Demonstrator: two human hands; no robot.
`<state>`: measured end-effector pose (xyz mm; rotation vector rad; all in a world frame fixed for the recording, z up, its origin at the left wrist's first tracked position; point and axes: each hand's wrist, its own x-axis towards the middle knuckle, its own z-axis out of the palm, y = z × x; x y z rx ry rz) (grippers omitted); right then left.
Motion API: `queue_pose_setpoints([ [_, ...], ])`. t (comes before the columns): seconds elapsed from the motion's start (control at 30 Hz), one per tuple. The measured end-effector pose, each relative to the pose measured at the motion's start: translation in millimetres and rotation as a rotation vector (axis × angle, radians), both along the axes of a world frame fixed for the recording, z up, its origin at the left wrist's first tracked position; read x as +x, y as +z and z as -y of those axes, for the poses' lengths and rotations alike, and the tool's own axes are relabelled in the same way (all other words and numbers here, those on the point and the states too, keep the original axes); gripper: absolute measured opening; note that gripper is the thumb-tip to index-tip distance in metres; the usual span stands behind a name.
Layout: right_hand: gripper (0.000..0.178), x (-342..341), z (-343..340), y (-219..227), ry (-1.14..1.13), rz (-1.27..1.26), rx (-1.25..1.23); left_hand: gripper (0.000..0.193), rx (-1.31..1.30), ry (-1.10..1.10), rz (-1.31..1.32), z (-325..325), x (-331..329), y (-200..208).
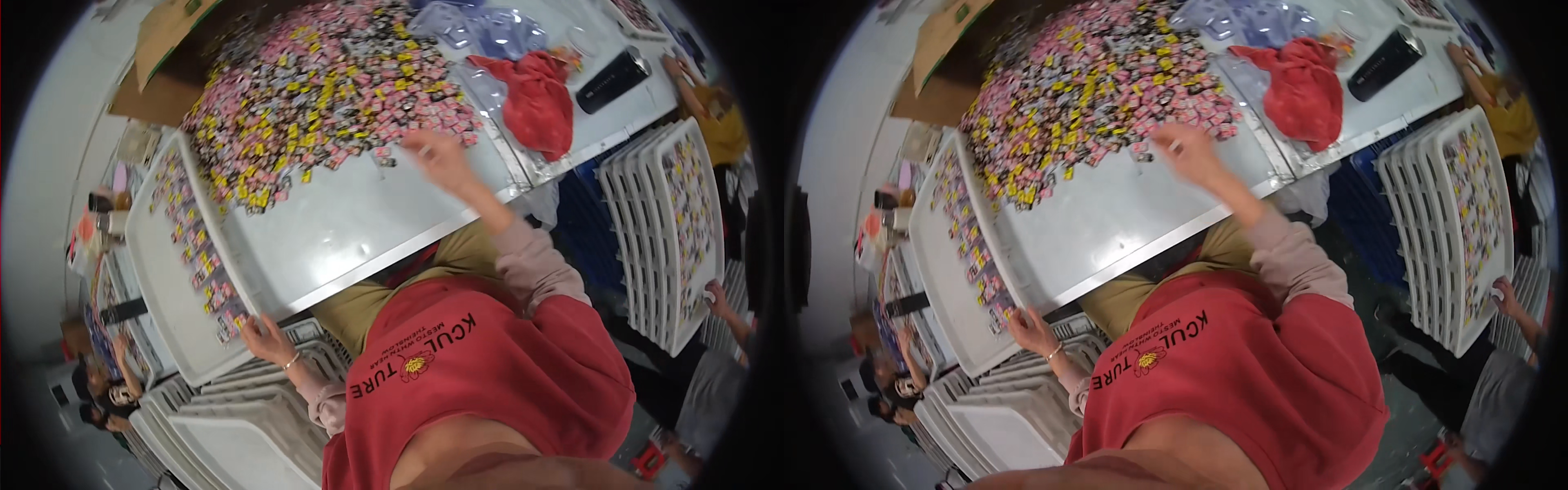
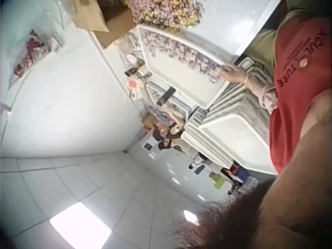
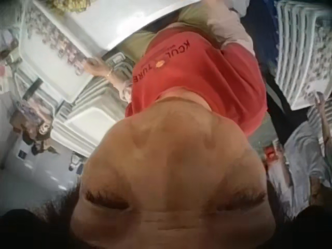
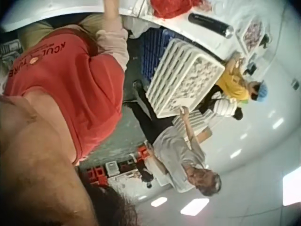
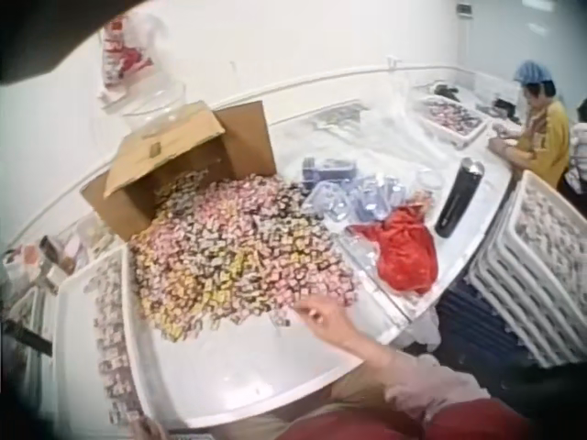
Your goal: Sorting and placing small colorful plastic toy components into blister trays.
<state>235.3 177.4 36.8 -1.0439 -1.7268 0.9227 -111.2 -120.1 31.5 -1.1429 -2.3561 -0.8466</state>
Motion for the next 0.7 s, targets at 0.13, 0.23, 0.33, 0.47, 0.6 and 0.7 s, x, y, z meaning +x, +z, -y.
queue_pose_setpoints([
  [0.13,0.017,126,-96,20,-0.454,-0.067,0.115,0.024,0.016,-0.022,-0.031,0,0,22],
  [0.23,0.021,175,-166,18,-0.586,0.293,0.349,0.025,0.086,-0.025,-0.056,-17,10,41],
  [0.33,0.030,154,-201,14,-0.616,0.651,0.280,0.016,0.195,-0.058,-0.002,-35,18,41],
  [0.47,0.041,164,-232,-13,-0.811,0.876,-0.006,0.010,0.107,-0.288,0.152,-67,64,39],
  [0.6,0.042,169,-227,-4,-0.754,0.717,-0.048,0.008,0.099,-0.301,0.275,-64,84,17],
  [0.7,0.037,168,-216,-6,-0.760,0.636,0.207,0.006,0.093,-0.385,0.301,-79,101,1],
])
